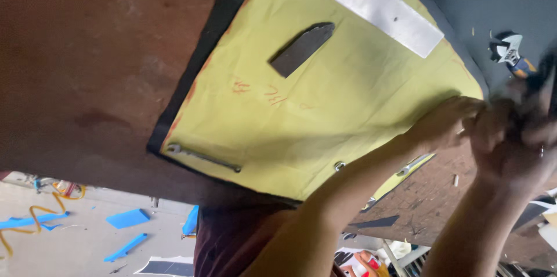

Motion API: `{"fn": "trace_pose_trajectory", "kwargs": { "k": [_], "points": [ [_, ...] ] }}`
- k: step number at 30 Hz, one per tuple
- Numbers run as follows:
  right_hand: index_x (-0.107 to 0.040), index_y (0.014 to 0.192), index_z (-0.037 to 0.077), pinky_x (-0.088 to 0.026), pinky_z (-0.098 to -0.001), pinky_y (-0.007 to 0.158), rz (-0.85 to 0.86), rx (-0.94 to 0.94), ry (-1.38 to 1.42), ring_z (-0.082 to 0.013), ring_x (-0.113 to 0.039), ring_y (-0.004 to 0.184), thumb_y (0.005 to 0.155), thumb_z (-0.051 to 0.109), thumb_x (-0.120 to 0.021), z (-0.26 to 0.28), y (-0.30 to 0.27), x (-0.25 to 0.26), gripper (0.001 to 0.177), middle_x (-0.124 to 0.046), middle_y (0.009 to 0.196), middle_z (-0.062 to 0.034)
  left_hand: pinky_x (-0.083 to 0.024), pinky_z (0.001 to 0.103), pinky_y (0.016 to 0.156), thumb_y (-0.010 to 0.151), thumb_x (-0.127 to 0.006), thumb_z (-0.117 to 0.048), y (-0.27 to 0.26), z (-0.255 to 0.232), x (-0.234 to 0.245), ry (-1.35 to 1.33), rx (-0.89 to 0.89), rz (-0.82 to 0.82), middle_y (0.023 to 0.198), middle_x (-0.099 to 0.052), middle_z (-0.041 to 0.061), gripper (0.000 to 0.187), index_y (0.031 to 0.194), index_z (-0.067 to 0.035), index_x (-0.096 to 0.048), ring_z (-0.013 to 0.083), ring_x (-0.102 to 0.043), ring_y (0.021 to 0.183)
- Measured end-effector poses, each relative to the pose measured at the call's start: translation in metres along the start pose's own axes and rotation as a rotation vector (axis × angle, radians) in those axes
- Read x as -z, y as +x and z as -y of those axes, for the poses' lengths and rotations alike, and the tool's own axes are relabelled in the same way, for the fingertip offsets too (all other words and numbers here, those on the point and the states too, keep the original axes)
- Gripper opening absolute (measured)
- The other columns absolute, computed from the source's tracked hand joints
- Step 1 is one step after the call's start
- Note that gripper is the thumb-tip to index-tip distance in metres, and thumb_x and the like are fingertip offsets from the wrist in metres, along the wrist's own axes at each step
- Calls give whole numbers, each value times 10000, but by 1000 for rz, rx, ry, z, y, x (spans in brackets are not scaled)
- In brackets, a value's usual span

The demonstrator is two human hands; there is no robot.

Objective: The person measures and cuts pieces of fabric and foam, then marks the fabric with chalk to prepare for upholstering.

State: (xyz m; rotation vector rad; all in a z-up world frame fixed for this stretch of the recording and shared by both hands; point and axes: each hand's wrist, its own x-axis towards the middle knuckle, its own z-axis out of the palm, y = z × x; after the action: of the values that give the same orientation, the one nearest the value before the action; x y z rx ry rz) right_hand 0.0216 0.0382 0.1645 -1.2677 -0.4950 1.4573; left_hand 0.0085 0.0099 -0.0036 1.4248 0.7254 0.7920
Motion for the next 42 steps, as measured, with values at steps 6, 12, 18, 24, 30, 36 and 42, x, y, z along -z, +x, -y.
{"fn": "trace_pose_trajectory", "kwargs": {
  "k": [6,12,18,24,30,36,42],
  "points": [
    [-599,1214,59,-341,-275,526,-280,76,464,-111,-408,486,1065,406,-601,-48,-163,-5,378,-480,603,-27,-620,303,1023,1037,-612,-75,-33,-26,88,-174,-60,-17,1317,-701,76,357,1392,-122,-611,171,-721,1095],
    [-585,1186,59,-336,-243,534,-284,13,189,-47,-438,555,1154,404,-663,-121,-218,-51,355,-503,672,61,-527,413,1081,924,-575,88,-190,-80,257,131,-21,-230,1280,-683,130,413,1295,-82,-636,298,-655,1229],
    [-555,1370,15,-355,-213,598,-254,-276,469,-61,-472,651,954,252,-732,-181,-208,-122,511,-539,793,45,-522,458,1058,976,-663,-20,-298,-103,419,781,154,-554,1319,-613,129,369,1332,-119,-674,320,-580,1270],
    [-554,1367,30,-359,-264,582,-67,-307,364,-104,-463,601,960,465,-646,-212,-204,-170,603,-519,729,10,-381,578,1105,954,-741,-150,-363,-100,477,1050,269,-625,1312,-600,147,385,1313,-64,-631,363,-538,1254],
    [-552,1376,-31,-355,-272,592,37,-242,161,-122,-480,624,1048,401,-605,-210,-216,-193,545,-544,745,-18,-426,553,1024,989,-727,-175,-365,-94,495,998,208,-539,1386,-538,153,438,1399,-100,-589,374,-521,1285],
    [-559,1373,-37,-381,-272,613,-61,-209,222,-123,-491,638,1091,340,-556,-233,-214,-250,471,-565,770,-27,-375,561,1155,1083,-639,-154,-271,-85,524,1071,-59,-223,1526,-475,132,438,1509,-119,-543,348,-443,1415],
    [-554,1360,-20,-403,-266,609,-288,-92,294,-120,-505,648,1102,297,-530,-259,-194,-330,409,-562,781,-28,-136,650,1241,1078,-595,-307,-124,-63,506,1064,-316,277,1687,-220,56,574,1604,-139,-438,415,-130,1550]
  ]
}}
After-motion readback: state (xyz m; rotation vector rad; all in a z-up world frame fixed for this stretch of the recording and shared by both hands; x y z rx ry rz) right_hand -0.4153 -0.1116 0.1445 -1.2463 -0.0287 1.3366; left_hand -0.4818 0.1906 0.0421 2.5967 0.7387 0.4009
